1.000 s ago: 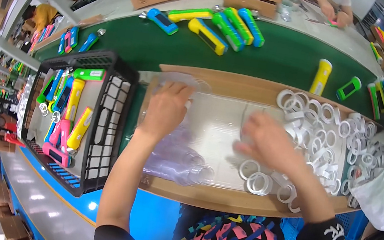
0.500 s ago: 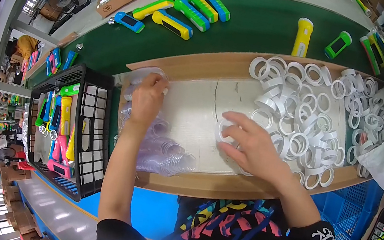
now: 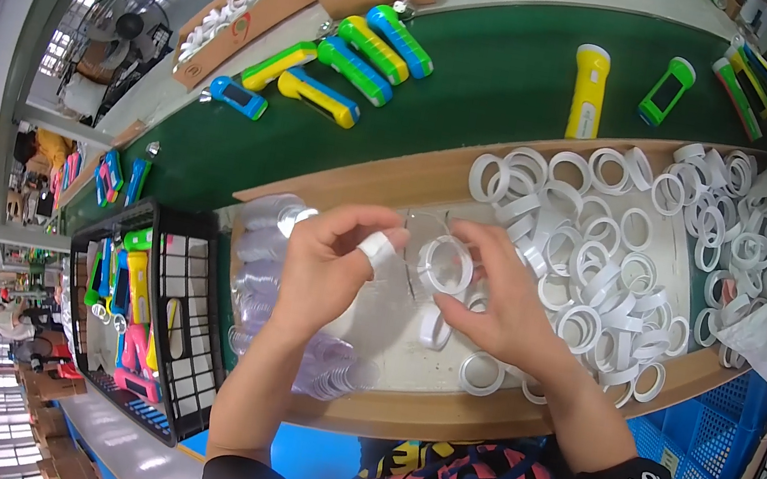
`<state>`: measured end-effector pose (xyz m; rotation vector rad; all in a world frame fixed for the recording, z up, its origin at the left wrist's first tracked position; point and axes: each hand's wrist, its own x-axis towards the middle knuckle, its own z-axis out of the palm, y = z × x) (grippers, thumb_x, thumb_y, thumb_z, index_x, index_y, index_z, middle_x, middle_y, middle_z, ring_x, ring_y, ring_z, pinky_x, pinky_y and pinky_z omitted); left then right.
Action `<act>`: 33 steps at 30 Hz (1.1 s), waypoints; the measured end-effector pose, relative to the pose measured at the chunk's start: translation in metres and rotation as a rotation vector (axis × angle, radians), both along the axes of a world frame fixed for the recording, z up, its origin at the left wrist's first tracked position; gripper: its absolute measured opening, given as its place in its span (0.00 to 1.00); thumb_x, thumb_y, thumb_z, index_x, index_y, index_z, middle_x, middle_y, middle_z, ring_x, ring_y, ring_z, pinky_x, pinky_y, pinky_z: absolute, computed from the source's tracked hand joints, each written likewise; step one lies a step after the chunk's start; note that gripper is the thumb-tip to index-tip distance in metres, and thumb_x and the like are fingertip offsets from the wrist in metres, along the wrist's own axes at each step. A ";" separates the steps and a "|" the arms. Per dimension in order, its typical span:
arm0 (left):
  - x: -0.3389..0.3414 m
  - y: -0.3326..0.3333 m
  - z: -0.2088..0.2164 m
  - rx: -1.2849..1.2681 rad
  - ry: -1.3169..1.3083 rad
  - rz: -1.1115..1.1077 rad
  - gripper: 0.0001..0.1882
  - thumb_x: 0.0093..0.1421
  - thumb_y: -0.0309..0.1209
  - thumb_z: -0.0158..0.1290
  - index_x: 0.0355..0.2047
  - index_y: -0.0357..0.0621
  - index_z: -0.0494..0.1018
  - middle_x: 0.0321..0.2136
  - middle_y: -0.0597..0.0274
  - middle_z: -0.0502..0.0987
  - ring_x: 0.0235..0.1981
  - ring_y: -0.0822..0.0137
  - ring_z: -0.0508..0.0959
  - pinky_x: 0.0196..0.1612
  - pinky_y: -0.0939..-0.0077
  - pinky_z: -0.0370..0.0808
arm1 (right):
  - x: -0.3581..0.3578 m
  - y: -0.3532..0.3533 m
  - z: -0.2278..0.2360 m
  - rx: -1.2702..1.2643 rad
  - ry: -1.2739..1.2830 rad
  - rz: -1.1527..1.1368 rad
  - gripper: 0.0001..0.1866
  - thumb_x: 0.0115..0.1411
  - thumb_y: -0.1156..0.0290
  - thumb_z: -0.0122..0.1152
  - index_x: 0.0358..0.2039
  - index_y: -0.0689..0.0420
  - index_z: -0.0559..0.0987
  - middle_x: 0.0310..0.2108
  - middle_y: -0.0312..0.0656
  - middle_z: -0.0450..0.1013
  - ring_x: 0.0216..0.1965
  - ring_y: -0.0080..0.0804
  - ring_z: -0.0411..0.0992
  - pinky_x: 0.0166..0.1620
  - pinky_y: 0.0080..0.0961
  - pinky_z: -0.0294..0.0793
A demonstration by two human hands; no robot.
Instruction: Assembling plastic toy flashlights by fitting white rings onto the bodies.
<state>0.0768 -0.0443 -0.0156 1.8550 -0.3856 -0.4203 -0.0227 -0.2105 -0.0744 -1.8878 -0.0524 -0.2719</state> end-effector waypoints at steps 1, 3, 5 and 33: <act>0.002 -0.005 0.000 -0.061 0.006 0.066 0.07 0.52 0.24 0.59 0.33 0.39 0.77 0.24 0.69 0.77 0.21 0.81 0.71 0.21 0.87 0.66 | 0.001 -0.004 -0.001 0.395 0.170 0.025 0.30 0.51 0.74 0.59 0.55 0.57 0.62 0.47 0.46 0.63 0.40 0.41 0.69 0.42 0.30 0.70; 0.010 -0.011 0.008 -0.149 0.014 0.048 0.07 0.52 0.24 0.59 0.33 0.39 0.77 0.23 0.69 0.76 0.20 0.82 0.70 0.21 0.87 0.66 | 0.005 -0.016 0.004 1.186 0.323 0.152 0.24 0.59 0.70 0.49 0.55 0.60 0.61 0.49 0.45 0.65 0.45 0.42 0.70 0.46 0.33 0.70; 0.009 -0.023 0.008 -0.122 0.133 0.011 0.07 0.52 0.23 0.58 0.33 0.39 0.78 0.22 0.68 0.76 0.19 0.82 0.70 0.20 0.87 0.66 | 0.008 -0.020 -0.002 1.537 0.280 0.218 0.22 0.61 0.67 0.42 0.54 0.62 0.61 0.49 0.48 0.67 0.48 0.44 0.69 0.49 0.36 0.69; 0.173 -0.011 -0.065 0.824 -0.811 -0.237 0.19 0.47 0.29 0.54 0.42 0.57 0.72 0.32 0.49 0.69 0.37 0.53 0.71 0.43 0.63 0.69 | 0.007 -0.031 -0.002 1.818 0.121 0.115 0.18 0.65 0.55 0.41 0.51 0.51 0.65 0.41 0.51 0.70 0.35 0.38 0.70 0.36 0.31 0.66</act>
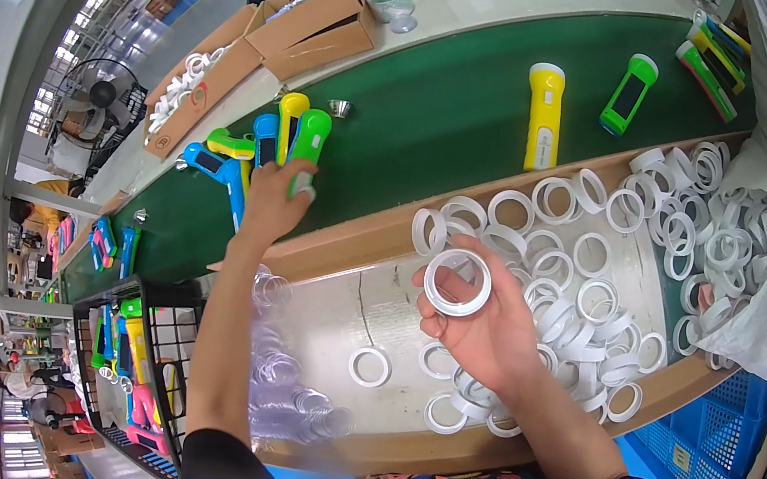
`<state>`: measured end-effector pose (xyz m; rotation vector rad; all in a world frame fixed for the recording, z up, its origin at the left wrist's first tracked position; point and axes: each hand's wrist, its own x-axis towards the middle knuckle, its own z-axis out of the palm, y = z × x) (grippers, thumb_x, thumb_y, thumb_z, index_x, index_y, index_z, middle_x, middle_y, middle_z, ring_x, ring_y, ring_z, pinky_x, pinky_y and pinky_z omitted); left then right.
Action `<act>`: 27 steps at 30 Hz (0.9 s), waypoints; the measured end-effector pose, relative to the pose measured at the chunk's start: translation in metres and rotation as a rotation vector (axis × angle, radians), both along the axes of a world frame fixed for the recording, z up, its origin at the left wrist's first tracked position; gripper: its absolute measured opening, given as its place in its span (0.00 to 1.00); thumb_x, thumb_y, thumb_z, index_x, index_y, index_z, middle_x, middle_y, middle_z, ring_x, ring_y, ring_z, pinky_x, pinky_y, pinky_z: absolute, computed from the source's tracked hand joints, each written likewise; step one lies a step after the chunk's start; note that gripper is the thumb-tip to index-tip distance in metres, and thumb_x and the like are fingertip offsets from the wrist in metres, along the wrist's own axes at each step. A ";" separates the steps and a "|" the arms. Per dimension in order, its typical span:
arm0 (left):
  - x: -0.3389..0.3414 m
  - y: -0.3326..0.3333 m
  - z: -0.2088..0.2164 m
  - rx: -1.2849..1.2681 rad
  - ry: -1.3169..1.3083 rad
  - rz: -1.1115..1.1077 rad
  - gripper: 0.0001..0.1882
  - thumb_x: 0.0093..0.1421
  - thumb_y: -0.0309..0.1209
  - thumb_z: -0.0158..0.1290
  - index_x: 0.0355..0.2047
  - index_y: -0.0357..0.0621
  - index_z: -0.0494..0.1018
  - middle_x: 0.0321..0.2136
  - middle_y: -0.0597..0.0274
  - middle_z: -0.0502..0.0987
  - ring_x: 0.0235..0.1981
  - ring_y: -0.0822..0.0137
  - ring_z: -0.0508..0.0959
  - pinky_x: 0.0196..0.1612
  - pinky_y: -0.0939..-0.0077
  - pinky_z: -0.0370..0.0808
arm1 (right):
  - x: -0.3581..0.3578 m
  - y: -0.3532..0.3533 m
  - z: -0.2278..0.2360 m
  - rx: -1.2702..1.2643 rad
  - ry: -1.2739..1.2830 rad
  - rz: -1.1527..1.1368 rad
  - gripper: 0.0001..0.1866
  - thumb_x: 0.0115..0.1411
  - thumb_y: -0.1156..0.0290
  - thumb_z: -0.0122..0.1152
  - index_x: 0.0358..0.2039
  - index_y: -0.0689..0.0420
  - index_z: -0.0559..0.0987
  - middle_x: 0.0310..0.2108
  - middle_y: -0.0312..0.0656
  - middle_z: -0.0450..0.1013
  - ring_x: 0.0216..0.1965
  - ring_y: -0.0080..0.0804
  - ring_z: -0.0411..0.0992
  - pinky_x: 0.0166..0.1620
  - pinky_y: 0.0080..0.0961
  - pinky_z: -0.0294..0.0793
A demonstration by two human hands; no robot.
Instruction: Assembling plastic toy flashlights by fitting white rings onto the bodies.
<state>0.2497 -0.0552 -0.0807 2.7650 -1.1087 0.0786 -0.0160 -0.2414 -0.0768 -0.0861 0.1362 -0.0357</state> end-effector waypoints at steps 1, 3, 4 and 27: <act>-0.013 0.009 0.014 -0.159 0.156 0.004 0.19 0.48 0.26 0.52 0.42 0.54 0.72 0.32 0.49 0.69 0.36 0.53 0.72 0.42 0.64 0.70 | 0.000 0.000 -0.005 -0.013 0.007 -0.001 0.19 0.66 0.54 0.38 0.50 0.51 0.66 0.41 0.52 0.70 0.34 0.37 0.70 0.36 0.29 0.67; -0.047 0.034 0.040 -0.439 0.412 0.006 0.19 0.49 0.21 0.48 0.43 0.48 0.70 0.33 0.53 0.67 0.34 0.61 0.74 0.38 0.68 0.72 | 0.000 0.002 -0.004 -0.056 0.031 0.019 0.20 0.66 0.52 0.36 0.45 0.52 0.69 0.41 0.51 0.71 0.33 0.35 0.69 0.35 0.26 0.69; -0.070 0.038 0.059 -0.502 0.547 0.040 0.18 0.50 0.20 0.47 0.43 0.45 0.70 0.34 0.56 0.67 0.33 0.64 0.74 0.35 0.71 0.73 | 0.000 0.003 -0.004 -0.042 0.045 0.011 0.19 0.66 0.52 0.37 0.41 0.53 0.71 0.40 0.51 0.71 0.32 0.35 0.69 0.34 0.27 0.69; -0.245 0.042 0.140 -0.014 0.333 -0.248 0.31 0.44 0.21 0.55 0.52 0.53 0.68 0.38 0.52 0.67 0.36 0.53 0.74 0.36 0.62 0.74 | -0.011 0.024 0.005 -0.562 0.004 0.013 0.21 0.66 0.56 0.38 0.50 0.57 0.68 0.39 0.38 0.70 0.38 0.27 0.69 0.35 0.26 0.69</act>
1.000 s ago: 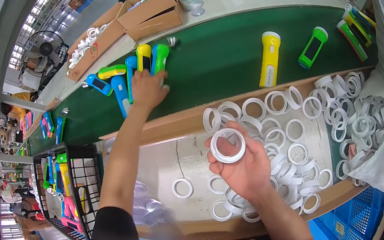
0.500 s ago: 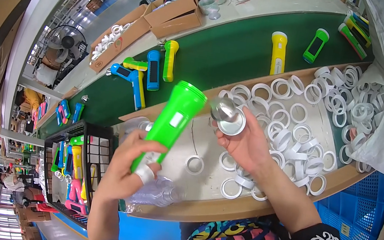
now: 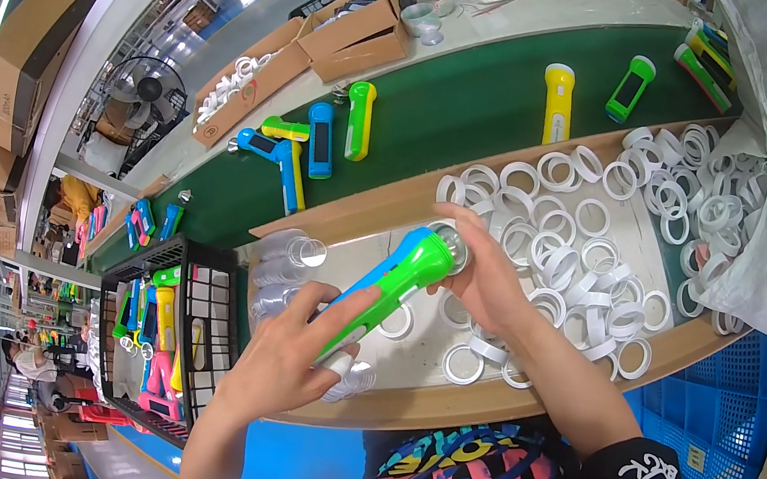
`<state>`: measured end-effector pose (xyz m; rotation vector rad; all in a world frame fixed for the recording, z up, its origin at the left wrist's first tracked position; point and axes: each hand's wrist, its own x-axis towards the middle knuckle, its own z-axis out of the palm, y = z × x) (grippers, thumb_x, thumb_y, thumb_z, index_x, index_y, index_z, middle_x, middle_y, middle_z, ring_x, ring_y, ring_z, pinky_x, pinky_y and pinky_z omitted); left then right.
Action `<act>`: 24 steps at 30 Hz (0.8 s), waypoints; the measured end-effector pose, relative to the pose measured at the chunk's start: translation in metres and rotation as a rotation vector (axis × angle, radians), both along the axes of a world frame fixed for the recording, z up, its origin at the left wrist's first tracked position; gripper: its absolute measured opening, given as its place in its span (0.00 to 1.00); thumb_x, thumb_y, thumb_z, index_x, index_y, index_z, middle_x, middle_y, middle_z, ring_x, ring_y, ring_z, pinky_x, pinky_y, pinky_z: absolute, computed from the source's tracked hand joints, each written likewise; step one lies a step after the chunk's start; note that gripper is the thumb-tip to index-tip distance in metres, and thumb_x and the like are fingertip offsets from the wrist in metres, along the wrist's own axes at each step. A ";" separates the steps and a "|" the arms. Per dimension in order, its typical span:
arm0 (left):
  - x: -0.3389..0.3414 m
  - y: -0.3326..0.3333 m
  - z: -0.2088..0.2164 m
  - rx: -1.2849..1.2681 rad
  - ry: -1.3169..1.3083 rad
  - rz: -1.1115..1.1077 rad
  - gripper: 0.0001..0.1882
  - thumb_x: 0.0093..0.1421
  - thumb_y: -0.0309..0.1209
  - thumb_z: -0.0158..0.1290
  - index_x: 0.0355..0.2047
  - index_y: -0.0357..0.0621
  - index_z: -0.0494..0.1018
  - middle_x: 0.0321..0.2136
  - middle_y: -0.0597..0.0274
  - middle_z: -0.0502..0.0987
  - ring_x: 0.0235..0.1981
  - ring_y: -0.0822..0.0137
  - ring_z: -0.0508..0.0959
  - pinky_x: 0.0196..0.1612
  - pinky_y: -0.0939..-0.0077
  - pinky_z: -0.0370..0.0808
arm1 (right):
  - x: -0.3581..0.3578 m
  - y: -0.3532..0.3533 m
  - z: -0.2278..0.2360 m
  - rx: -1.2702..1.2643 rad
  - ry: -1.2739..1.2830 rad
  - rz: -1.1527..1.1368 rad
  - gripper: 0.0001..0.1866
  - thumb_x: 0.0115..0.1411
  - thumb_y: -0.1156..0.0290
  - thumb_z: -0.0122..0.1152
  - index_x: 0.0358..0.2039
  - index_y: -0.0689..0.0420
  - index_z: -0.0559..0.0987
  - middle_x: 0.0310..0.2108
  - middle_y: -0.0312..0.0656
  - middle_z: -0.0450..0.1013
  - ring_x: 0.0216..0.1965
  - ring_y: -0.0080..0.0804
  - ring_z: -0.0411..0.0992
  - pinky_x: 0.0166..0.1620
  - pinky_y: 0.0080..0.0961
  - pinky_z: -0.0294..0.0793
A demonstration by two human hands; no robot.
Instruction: Assembling plastic toy flashlights by fitting white rings onto the bodies.
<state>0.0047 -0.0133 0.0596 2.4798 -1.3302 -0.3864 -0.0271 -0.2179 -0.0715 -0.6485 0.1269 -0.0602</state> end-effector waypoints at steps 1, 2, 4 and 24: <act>-0.002 -0.003 -0.002 0.030 -0.088 0.004 0.32 0.44 0.22 0.56 0.52 0.51 0.67 0.38 0.53 0.67 0.34 0.53 0.74 0.35 0.62 0.74 | -0.001 -0.001 -0.002 -0.110 -0.051 0.076 0.21 0.65 0.58 0.38 0.53 0.57 0.65 0.40 0.38 0.68 0.40 0.26 0.67 0.40 0.25 0.68; -0.004 -0.005 -0.004 0.060 -0.174 0.006 0.33 0.43 0.23 0.57 0.53 0.49 0.66 0.37 0.54 0.68 0.32 0.53 0.75 0.34 0.62 0.74 | -0.002 -0.001 -0.003 -0.106 -0.049 0.075 0.21 0.65 0.58 0.38 0.53 0.57 0.65 0.40 0.38 0.68 0.40 0.26 0.67 0.40 0.25 0.68; 0.000 -0.003 -0.021 -0.010 -0.295 -0.067 0.32 0.43 0.23 0.58 0.53 0.46 0.66 0.37 0.54 0.70 0.32 0.55 0.75 0.33 0.66 0.74 | -0.005 0.000 -0.004 -0.418 -0.179 -0.047 0.21 0.65 0.59 0.37 0.53 0.58 0.65 0.41 0.38 0.67 0.43 0.25 0.65 0.47 0.24 0.65; -0.020 0.035 -0.049 -0.354 0.307 0.071 0.32 0.43 0.24 0.60 0.52 0.40 0.67 0.39 0.51 0.76 0.37 0.51 0.76 0.40 0.65 0.73 | -0.036 0.013 0.035 -0.891 -0.210 -0.097 0.27 0.65 0.53 0.35 0.50 0.64 0.69 0.46 0.47 0.69 0.50 0.35 0.67 0.55 0.32 0.61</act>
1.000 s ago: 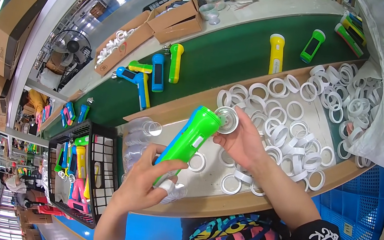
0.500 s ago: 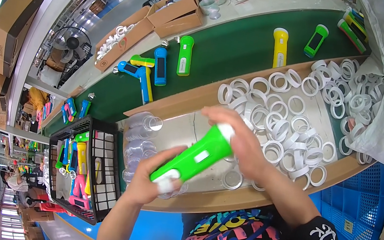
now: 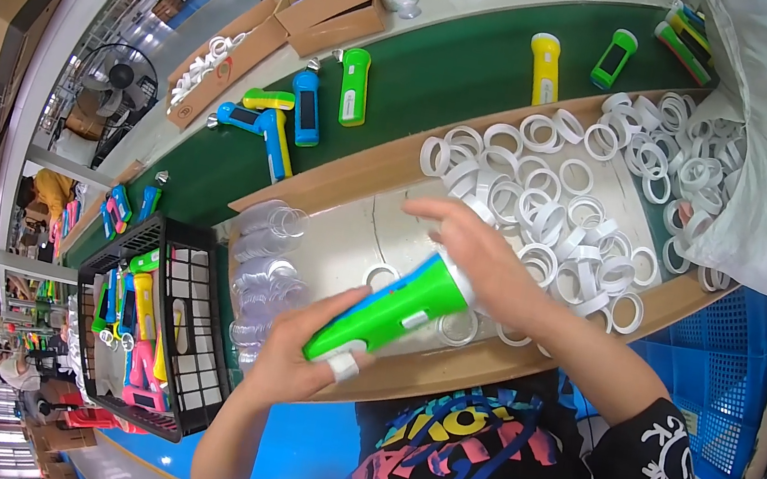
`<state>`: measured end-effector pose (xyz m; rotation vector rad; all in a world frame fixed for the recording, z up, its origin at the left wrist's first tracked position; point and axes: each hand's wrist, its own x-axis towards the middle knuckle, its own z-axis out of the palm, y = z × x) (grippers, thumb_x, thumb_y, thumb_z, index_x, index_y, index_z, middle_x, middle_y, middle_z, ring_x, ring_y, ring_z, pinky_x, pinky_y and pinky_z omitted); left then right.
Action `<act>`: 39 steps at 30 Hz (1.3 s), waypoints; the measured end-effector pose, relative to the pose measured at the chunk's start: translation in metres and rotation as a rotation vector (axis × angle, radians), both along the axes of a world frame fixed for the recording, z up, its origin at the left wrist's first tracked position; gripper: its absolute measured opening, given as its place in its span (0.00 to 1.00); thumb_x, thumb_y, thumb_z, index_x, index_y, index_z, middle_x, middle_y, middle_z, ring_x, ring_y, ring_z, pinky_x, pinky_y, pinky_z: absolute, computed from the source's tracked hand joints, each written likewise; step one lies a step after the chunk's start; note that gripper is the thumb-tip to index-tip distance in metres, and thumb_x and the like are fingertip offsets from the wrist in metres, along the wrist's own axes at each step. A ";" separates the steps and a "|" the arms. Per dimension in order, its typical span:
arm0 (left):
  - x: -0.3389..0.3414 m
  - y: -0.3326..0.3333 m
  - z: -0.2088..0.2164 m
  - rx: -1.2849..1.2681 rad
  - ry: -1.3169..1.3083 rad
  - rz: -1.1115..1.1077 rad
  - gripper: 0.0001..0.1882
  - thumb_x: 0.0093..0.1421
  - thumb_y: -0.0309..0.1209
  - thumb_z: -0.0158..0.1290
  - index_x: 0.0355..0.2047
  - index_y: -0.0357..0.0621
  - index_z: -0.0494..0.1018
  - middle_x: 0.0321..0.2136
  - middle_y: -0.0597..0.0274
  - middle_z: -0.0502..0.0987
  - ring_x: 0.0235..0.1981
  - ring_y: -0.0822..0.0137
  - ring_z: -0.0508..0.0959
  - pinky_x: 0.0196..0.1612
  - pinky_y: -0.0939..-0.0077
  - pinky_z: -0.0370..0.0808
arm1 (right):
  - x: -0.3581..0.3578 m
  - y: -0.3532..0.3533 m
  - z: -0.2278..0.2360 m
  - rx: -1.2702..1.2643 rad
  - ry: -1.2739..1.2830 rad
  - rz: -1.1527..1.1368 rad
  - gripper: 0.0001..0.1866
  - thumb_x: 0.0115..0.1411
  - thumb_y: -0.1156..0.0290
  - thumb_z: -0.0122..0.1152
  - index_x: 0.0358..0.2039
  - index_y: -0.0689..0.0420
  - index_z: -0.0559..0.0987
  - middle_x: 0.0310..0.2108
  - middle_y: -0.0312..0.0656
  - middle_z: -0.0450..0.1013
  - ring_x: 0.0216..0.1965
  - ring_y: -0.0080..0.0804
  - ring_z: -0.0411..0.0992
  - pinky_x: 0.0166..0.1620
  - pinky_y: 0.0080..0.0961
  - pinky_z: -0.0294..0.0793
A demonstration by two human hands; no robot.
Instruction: Assembling plastic toy flashlights by fitting white rings onto the bodies.
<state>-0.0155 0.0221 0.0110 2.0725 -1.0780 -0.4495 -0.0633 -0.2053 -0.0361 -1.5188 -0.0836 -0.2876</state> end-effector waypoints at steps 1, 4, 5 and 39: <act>-0.001 -0.003 0.006 -0.013 0.156 -0.032 0.32 0.44 0.25 0.60 0.52 0.39 0.66 0.38 0.49 0.76 0.36 0.49 0.76 0.42 0.65 0.73 | -0.006 -0.002 0.003 0.012 -0.079 0.108 0.27 0.65 0.53 0.34 0.48 0.65 0.71 0.44 0.47 0.70 0.50 0.36 0.67 0.56 0.32 0.61; -0.003 -0.010 0.009 0.045 -0.189 -0.105 0.32 0.44 0.26 0.61 0.53 0.40 0.66 0.38 0.49 0.75 0.35 0.50 0.76 0.40 0.66 0.75 | -0.006 -0.005 0.004 0.181 0.110 0.173 0.26 0.64 0.56 0.35 0.37 0.65 0.76 0.35 0.49 0.74 0.40 0.37 0.72 0.49 0.30 0.68; -0.008 -0.017 0.011 0.068 -0.375 -0.130 0.33 0.44 0.25 0.61 0.53 0.40 0.65 0.38 0.50 0.74 0.34 0.51 0.77 0.36 0.66 0.76 | 0.002 -0.005 -0.005 0.394 0.329 0.171 0.25 0.63 0.57 0.36 0.34 0.65 0.76 0.32 0.49 0.74 0.36 0.37 0.73 0.45 0.30 0.71; -0.089 -0.046 -0.075 -0.156 0.428 0.369 0.23 0.48 0.31 0.62 0.43 0.39 0.67 0.33 0.62 0.74 0.33 0.73 0.73 0.37 0.77 0.71 | -0.037 0.017 -0.023 0.775 -0.039 -0.034 0.12 0.54 0.65 0.58 0.31 0.52 0.64 0.36 0.50 0.70 0.42 0.43 0.72 0.50 0.42 0.70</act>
